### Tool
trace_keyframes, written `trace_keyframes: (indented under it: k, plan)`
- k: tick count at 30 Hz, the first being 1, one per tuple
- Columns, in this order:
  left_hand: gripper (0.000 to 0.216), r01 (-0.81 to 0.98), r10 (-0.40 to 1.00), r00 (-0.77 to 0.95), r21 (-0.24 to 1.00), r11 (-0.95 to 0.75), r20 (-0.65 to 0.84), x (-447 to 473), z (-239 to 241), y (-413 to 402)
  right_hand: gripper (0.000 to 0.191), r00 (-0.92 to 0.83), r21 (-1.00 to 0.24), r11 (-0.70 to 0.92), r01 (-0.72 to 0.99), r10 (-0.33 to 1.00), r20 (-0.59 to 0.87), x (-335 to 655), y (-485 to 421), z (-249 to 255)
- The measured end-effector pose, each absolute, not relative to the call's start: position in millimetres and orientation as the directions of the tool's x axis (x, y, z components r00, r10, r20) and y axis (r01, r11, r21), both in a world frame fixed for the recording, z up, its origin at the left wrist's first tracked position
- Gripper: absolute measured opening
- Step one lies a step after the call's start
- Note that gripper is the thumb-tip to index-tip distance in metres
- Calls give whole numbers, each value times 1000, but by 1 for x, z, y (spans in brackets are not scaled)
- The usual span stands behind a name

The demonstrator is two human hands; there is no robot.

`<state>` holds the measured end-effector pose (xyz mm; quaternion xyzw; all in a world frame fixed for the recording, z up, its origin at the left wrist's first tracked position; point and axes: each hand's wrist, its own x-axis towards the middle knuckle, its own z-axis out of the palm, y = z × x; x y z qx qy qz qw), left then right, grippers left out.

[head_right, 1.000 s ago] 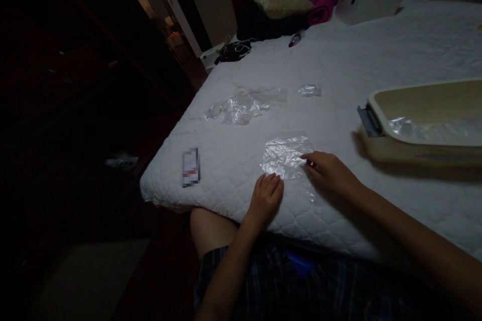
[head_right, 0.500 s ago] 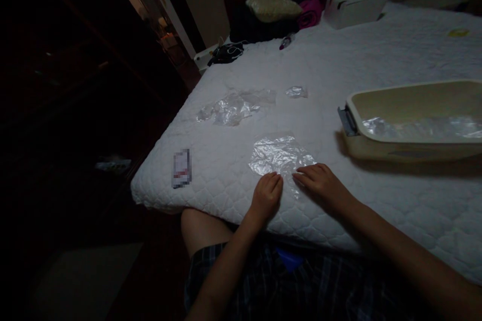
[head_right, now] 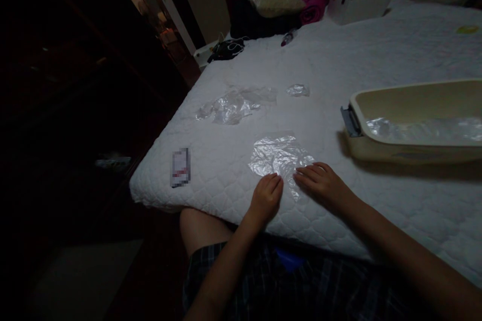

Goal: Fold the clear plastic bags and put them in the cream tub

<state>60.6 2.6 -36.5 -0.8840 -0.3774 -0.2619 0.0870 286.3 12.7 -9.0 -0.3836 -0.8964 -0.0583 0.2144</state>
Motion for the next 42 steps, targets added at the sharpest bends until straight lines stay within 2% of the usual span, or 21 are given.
trace_keyframes:
  k: [11,16,30,36,42]
  plan:
    - [24,701,614,574,62,-710,542,60,-36,3,28,-611,-153,734,662,647,457,286,11,-7]
    - [25,688,594,570,65,-723,568,60,-35,3,34,-584,-222,727,649,664,467,287,11,-9]
    - [24,694,610,629,4,-720,482,60,-35,3,34,-566,-222,746,628,634,527,285,10,-7]
    - [24,694,609,634,-1,-720,477,60,-35,3,24,-472,-228,669,708,688,551,271,16,-2]
    - [24,689,606,626,17,-725,491,60,-33,3,28,-273,-317,474,822,816,510,252,23,-5]
